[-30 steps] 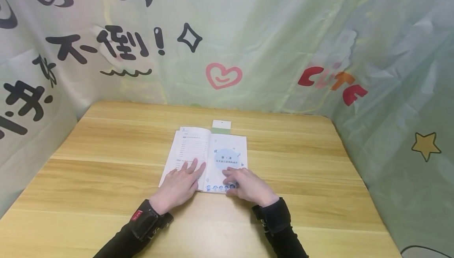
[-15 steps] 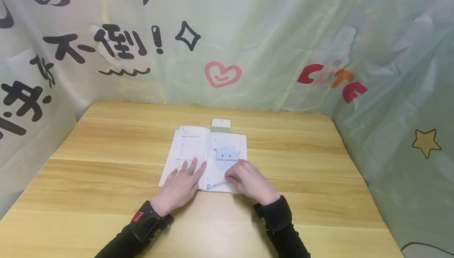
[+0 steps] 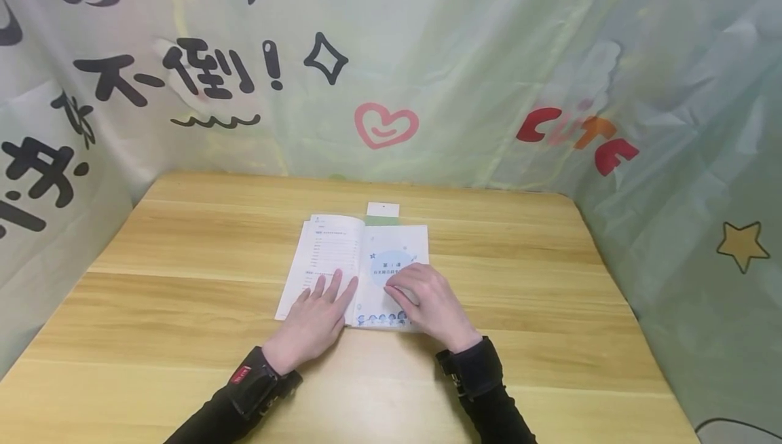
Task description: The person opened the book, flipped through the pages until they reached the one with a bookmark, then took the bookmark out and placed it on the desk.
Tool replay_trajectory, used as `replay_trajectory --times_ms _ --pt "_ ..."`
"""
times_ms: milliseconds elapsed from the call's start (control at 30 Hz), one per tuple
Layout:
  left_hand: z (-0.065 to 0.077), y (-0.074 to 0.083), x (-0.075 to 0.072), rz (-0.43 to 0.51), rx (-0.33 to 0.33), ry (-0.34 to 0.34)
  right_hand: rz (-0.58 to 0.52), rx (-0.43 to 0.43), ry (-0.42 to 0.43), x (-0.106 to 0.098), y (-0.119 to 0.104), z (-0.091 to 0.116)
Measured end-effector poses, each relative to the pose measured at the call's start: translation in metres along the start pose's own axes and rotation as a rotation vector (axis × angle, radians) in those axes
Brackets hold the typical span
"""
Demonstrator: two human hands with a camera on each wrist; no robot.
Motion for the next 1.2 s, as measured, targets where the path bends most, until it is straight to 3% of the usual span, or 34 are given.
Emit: replay_trajectory --times_ms 367,767,1200 --pt "0.001 -0.001 0.001 0.003 -0.006 -0.011 0.014 0.054 -0.085 0.01 0.001 0.001" --pt "0.0 -0.001 0.0 0.016 0.02 -0.003 0.002 0.048 -0.256 0.03 -0.007 0.005" --pt "0.001 -0.002 0.001 0.027 0.028 0.0 -0.018 0.06 -0.309 0.038 -0.01 0.008"
Point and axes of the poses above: each hand's wrist, its own z-axis away from the middle knuckle, its own x-axis out of the palm, y = z × x, the point moved 7 cm from there along -z, towards the middle knuckle, and after that the axes turned 8 degrees about z, right-handed, at the moved point
